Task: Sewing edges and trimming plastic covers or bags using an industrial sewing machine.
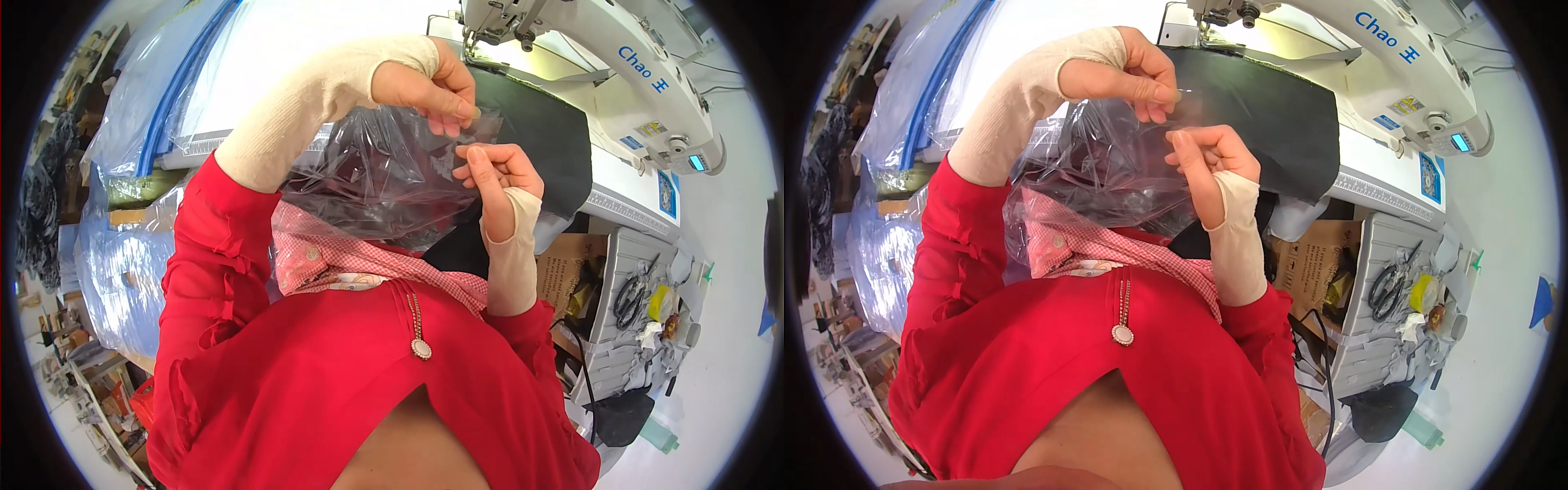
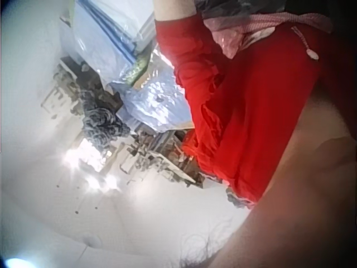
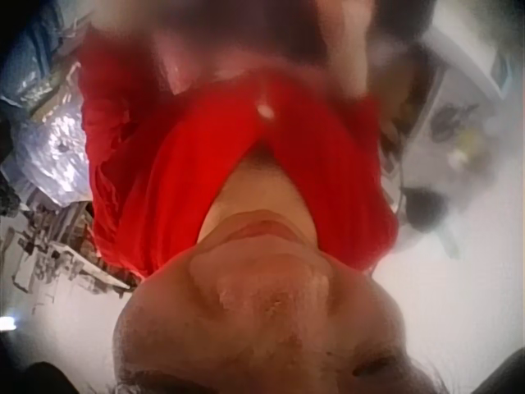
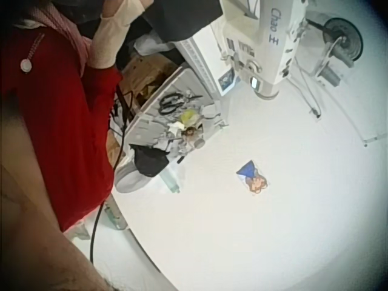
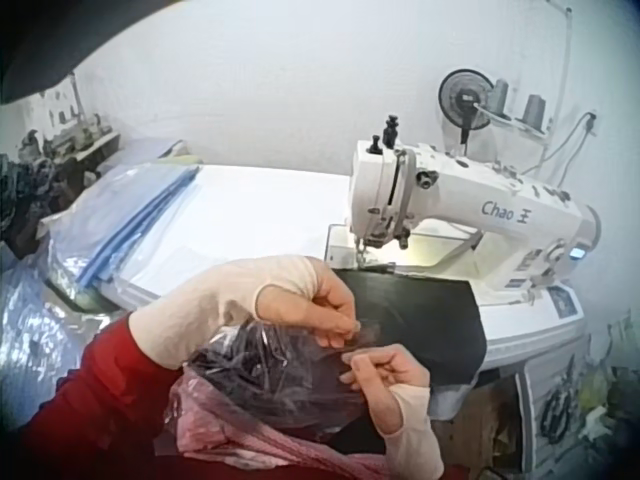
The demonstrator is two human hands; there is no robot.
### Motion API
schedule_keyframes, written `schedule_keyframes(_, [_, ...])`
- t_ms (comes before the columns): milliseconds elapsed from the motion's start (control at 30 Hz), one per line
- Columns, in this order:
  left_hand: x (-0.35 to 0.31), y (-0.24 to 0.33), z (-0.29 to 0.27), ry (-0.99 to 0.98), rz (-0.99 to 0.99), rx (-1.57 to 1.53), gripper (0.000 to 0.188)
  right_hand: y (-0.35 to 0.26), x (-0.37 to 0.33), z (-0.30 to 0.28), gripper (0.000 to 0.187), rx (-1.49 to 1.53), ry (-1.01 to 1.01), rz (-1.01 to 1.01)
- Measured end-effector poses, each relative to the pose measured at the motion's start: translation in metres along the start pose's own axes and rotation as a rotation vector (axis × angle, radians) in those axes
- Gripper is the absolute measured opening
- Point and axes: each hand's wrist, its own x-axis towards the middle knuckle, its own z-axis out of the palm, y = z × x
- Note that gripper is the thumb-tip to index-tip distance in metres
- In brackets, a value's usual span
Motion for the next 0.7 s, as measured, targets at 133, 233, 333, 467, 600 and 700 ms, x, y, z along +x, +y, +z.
schedule_keyframes(133, [0.0007, -0.0001, 0.0015, 0.052, -0.023, -0.025, 0.027, -0.0023, 0.0007, 0.0024, 0.008, 0.049, 0.066, 0.004])
schedule_keyframes(233, [0.002, 0.0002, 0.0012, 0.073, -0.029, -0.049, 0.029, -0.0047, 0.0025, 0.0037, 0.007, 0.033, 0.081, 0.004])
schedule_keyframes(333, [0.0028, 0.0075, 0.0036, 0.122, -0.11, -0.051, 0.03, -0.0042, 0.0039, 0.0042, 0.008, 0.029, 0.093, -0.006])
schedule_keyframes(467, [0.0014, 0.0081, 0.0073, 0.145, -0.057, 0.067, 0.029, -0.002, 0.0029, 0.0027, 0.009, 0.033, 0.101, -0.037])
schedule_keyframes(600, [0.0012, 0.0045, 0.0079, 0.157, 0.022, 0.071, 0.027, -0.0037, 0.0018, 0.0044, 0.01, 0.04, 0.116, -0.031])
schedule_keyframes(700, [-0.0004, 0.0028, 0.0086, 0.191, 0.074, 0.128, 0.025, -0.0069, 0.0014, 0.0056, 0.009, 0.033, 0.118, 0.019])
